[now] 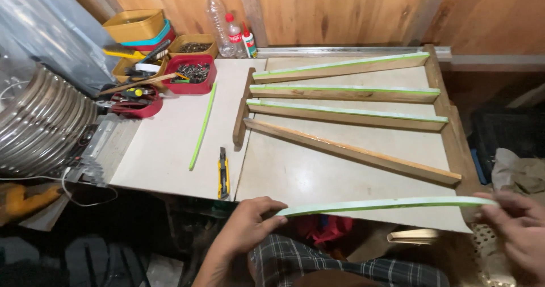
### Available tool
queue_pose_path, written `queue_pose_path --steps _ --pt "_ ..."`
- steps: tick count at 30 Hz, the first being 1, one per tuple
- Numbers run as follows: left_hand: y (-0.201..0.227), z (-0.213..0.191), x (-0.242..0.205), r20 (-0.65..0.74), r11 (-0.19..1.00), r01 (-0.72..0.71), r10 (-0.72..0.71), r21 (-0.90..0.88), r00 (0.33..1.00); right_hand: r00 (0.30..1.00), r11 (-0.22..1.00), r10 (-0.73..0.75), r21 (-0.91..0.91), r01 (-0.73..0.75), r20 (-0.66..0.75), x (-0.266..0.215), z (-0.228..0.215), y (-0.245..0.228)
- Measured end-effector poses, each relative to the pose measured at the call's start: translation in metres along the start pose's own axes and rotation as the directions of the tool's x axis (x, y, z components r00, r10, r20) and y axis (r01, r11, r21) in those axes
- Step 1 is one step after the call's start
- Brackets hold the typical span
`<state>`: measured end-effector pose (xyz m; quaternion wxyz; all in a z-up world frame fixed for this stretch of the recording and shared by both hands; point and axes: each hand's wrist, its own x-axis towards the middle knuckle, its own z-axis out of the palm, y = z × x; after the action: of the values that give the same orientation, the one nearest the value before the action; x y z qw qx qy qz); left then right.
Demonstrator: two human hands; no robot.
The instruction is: The person organizes items on a workbench, moving a red container of fasteners and a white box, then rummaging through the fasteners with both hands. The person also briefly handles a utility knife and a small wooden stick.
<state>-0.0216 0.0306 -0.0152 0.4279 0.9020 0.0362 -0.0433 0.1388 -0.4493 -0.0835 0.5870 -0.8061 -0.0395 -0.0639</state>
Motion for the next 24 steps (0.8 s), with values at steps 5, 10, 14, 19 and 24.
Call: queue_pose_path --steps 5,10,14,19,24 --pt "-0.008 -0.037 -0.025 -0.100 0.990 0.123 -0.129 -0.062 0.987 0.999 0.991 0.040 0.128 -0.042 0.020 0.041 -0.045 0.100" --pt "-0.030 -0.057 -0.034 -0.253 0.977 0.191 -0.210 -0.099 0.944 0.997 0.997 0.046 0.051 -0.049 0.062 0.049 -0.061 0.139" --pt "-0.038 -0.061 -0.027 -0.345 0.954 0.203 -0.271 -0.221 0.899 0.997 0.997 0.038 -0.075 -0.034 0.060 0.043 -0.066 0.148" --pt "-0.066 -0.040 0.014 -0.437 0.969 0.203 -0.244 -0.138 0.866 0.997 0.981 0.025 -0.191 -0.010 0.077 0.026 -0.048 0.119" --pt "-0.123 0.003 0.073 -0.343 0.948 0.191 -0.096 0.254 0.934 0.983 0.644 0.182 -0.759 -0.098 0.027 -0.026 0.022 0.029"
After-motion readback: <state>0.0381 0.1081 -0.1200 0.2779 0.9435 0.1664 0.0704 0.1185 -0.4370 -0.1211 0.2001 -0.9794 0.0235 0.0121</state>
